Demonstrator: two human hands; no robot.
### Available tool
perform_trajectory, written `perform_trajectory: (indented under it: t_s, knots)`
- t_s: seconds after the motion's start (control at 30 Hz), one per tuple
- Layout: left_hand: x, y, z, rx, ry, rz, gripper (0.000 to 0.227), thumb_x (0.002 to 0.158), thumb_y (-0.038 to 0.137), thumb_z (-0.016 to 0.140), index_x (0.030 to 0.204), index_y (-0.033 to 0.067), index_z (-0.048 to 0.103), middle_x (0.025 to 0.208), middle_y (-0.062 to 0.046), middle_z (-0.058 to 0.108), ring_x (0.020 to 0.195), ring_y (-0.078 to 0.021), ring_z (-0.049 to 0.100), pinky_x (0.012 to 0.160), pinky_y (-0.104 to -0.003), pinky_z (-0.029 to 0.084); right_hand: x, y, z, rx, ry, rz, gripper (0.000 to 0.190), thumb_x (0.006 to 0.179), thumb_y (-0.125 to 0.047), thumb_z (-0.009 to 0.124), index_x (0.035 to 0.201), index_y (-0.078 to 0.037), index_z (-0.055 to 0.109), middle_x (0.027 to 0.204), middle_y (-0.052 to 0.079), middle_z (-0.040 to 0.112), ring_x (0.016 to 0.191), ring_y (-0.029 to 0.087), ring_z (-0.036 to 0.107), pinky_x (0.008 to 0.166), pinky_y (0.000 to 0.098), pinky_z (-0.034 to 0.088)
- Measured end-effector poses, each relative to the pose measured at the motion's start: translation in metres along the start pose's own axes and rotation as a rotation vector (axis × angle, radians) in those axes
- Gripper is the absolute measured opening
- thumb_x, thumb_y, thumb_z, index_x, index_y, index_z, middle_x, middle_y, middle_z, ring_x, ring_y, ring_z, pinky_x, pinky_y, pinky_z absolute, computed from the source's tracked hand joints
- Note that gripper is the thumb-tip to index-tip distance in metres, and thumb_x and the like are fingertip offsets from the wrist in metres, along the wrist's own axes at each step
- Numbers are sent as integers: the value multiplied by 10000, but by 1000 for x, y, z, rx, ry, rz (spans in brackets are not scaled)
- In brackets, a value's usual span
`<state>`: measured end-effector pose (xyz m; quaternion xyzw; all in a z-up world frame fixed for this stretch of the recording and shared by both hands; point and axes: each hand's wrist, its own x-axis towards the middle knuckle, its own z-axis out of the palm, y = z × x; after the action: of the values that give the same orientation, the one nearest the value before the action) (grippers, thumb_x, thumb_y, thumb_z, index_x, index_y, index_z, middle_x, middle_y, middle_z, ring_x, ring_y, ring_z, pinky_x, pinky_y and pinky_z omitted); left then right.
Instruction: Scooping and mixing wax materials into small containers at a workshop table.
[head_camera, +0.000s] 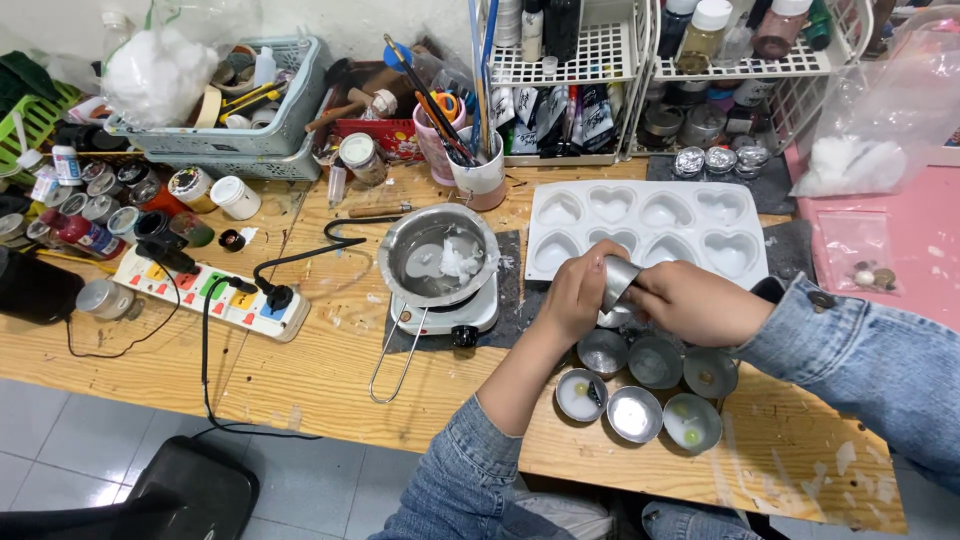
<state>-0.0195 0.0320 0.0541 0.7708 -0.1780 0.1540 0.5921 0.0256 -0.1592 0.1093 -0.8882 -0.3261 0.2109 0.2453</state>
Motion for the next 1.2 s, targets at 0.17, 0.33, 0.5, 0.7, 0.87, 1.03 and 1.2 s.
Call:
perform_trajectory:
  t_s: [0.17, 0.33, 0.5, 0.7, 0.87, 1.03, 1.2]
  knots:
    - [0, 13, -7, 98, 76, 153, 562, 1108, 432, 233, 1136, 33, 627, 945, -185, 676, 871, -356, 682, 797, -392, 525, -3, 3, -4, 558, -257, 183, 418, 1038, -358, 496, 849, -16, 645, 566, -3, 497, 457, 95, 417, 422, 282, 362]
    - [-3, -10, 4, 101, 204, 217, 581, 1107, 467, 209, 1178, 51, 609, 1008, -157, 693, 931, -308, 689, 827, -378, 540, -3, -15, -19, 750, -340, 247, 395, 1032, -387, 469, 902, -35, 590, 540, -18, 434, 381, 86, 337, 343, 266, 290]
    - [1, -39, 22, -648, 530, -126, 567, 1131, 523, 231, 1183, 71, 570, 974, -68, 638, 871, -181, 616, 800, -322, 507, 19, -41, -31, 805, -361, 254, 341, 1009, -393, 467, 903, -82, 562, 528, -30, 405, 369, 95, 350, 330, 297, 314]
    - [-8, -149, 70, -1000, 452, -164, 541, 1238, 550, 268, 1054, 91, 487, 839, -24, 560, 663, -127, 523, 556, -265, 422, 82, -124, -38, 62, -89, 7, 497, 980, -517, 505, 847, -71, 679, 619, 82, 672, 486, 186, 650, 426, 366, 514]
    - [-9, -98, 50, -957, 418, -311, 524, 1118, 551, 315, 1351, 119, 501, 1128, 13, 580, 936, -100, 547, 770, -281, 448, 111, -163, -10, -540, 381, -449, 503, 913, -561, 609, 920, -67, 701, 745, 173, 721, 669, 367, 702, 580, 483, 535]
    - [-5, -72, 38, -1084, 411, -357, 528, 1060, 521, 344, 1464, 200, 456, 1358, 75, 596, 1206, -50, 593, 1014, -272, 491, 110, -175, -12, -735, 289, -327, 512, 996, -570, 573, 943, -69, 665, 811, 140, 723, 771, 348, 725, 678, 463, 573]
    - [-7, -46, 23, -1149, 224, -301, 636, 1117, 692, 254, 1250, 128, 516, 972, -30, 598, 742, -139, 542, 611, -310, 433, 80, -141, -46, -463, 467, -651, 337, 821, -146, 567, 1145, -68, 618, 860, 159, 715, 770, 398, 703, 620, 498, 542]
